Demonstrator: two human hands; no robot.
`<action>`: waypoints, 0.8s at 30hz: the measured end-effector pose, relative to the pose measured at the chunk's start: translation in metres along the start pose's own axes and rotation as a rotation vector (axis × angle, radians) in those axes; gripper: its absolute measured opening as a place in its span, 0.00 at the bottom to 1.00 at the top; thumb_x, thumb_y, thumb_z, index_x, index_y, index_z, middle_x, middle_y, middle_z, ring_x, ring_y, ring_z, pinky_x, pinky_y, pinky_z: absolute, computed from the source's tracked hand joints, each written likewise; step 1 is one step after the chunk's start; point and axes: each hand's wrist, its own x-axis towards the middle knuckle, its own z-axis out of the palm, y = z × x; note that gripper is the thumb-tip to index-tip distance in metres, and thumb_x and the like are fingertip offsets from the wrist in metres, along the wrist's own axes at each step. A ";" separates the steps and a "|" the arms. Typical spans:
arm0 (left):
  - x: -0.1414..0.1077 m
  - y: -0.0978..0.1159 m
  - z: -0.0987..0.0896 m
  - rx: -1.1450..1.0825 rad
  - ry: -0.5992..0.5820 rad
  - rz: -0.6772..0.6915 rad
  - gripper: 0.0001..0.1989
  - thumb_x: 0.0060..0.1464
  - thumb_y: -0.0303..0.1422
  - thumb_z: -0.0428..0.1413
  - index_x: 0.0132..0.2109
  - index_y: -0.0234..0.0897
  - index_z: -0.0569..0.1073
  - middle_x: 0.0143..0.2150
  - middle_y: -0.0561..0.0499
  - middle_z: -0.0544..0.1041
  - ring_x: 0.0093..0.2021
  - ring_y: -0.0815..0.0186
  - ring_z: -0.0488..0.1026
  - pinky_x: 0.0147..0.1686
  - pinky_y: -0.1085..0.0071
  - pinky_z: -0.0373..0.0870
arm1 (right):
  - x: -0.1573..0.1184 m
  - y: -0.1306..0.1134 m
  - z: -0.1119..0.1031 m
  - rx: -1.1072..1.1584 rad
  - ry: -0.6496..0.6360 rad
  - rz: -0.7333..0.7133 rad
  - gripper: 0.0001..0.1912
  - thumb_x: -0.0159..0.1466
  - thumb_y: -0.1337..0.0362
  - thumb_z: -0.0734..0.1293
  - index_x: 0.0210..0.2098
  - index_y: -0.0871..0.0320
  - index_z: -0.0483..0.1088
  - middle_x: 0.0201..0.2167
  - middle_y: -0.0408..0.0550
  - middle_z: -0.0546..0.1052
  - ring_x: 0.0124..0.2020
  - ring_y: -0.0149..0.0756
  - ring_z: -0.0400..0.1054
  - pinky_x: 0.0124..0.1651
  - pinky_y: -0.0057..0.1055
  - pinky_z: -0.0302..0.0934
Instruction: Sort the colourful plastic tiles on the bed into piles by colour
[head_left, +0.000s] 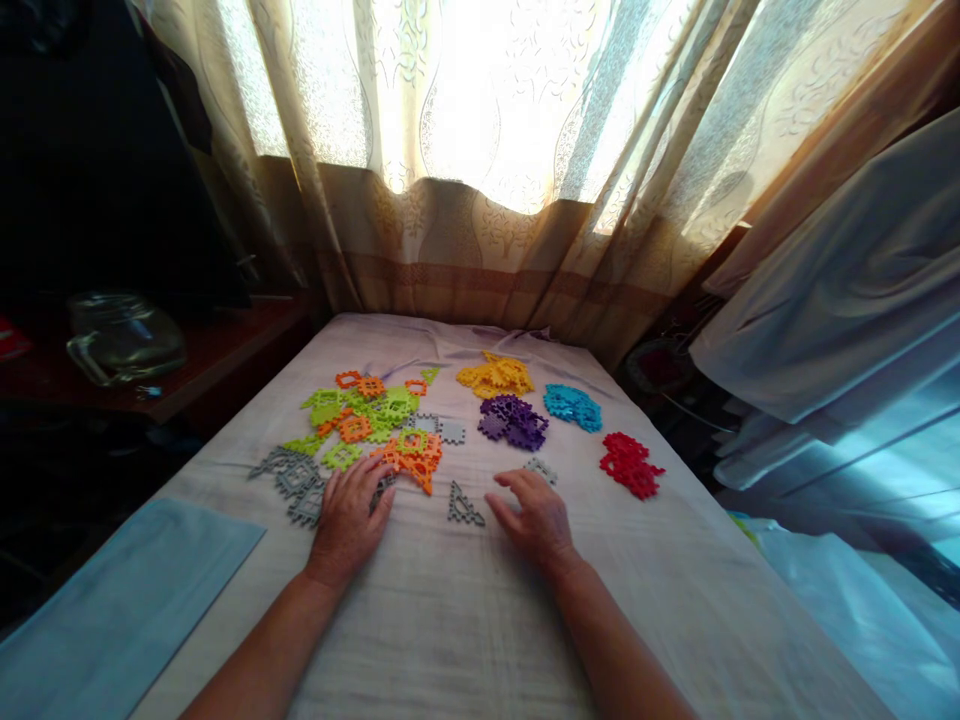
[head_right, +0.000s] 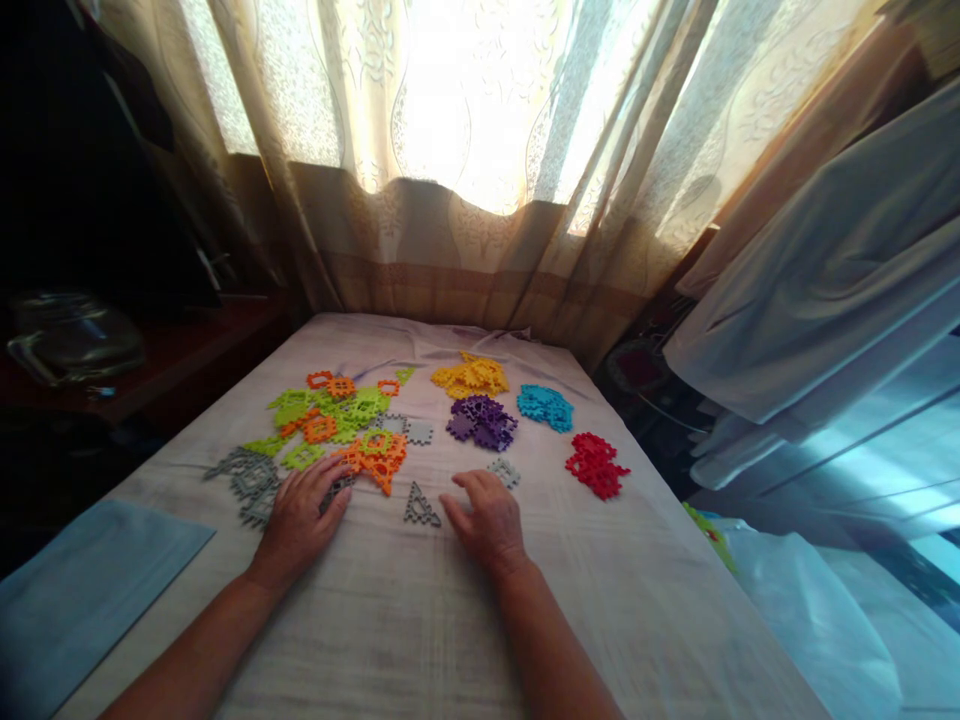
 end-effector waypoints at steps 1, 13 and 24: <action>0.000 0.000 -0.001 -0.012 0.015 -0.008 0.17 0.61 0.39 0.47 0.51 0.40 0.73 0.54 0.43 0.76 0.56 0.54 0.71 0.57 0.48 0.63 | -0.001 -0.011 0.003 0.018 -0.067 -0.049 0.12 0.62 0.56 0.67 0.41 0.56 0.73 0.38 0.50 0.77 0.41 0.39 0.70 0.46 0.33 0.63; 0.001 -0.013 -0.001 -0.150 0.064 -0.102 0.17 0.61 0.41 0.48 0.50 0.40 0.73 0.51 0.45 0.78 0.52 0.58 0.73 0.55 0.56 0.69 | -0.002 -0.032 0.019 0.003 -0.144 -0.162 0.07 0.66 0.62 0.64 0.39 0.56 0.73 0.34 0.49 0.78 0.37 0.36 0.71 0.41 0.31 0.63; 0.003 -0.015 -0.001 -0.153 0.055 -0.089 0.15 0.60 0.41 0.50 0.49 0.42 0.74 0.51 0.46 0.78 0.51 0.57 0.74 0.55 0.56 0.69 | -0.004 0.051 -0.003 0.023 0.158 0.468 0.20 0.67 0.54 0.56 0.42 0.55 0.76 0.38 0.50 0.81 0.37 0.38 0.75 0.44 0.32 0.67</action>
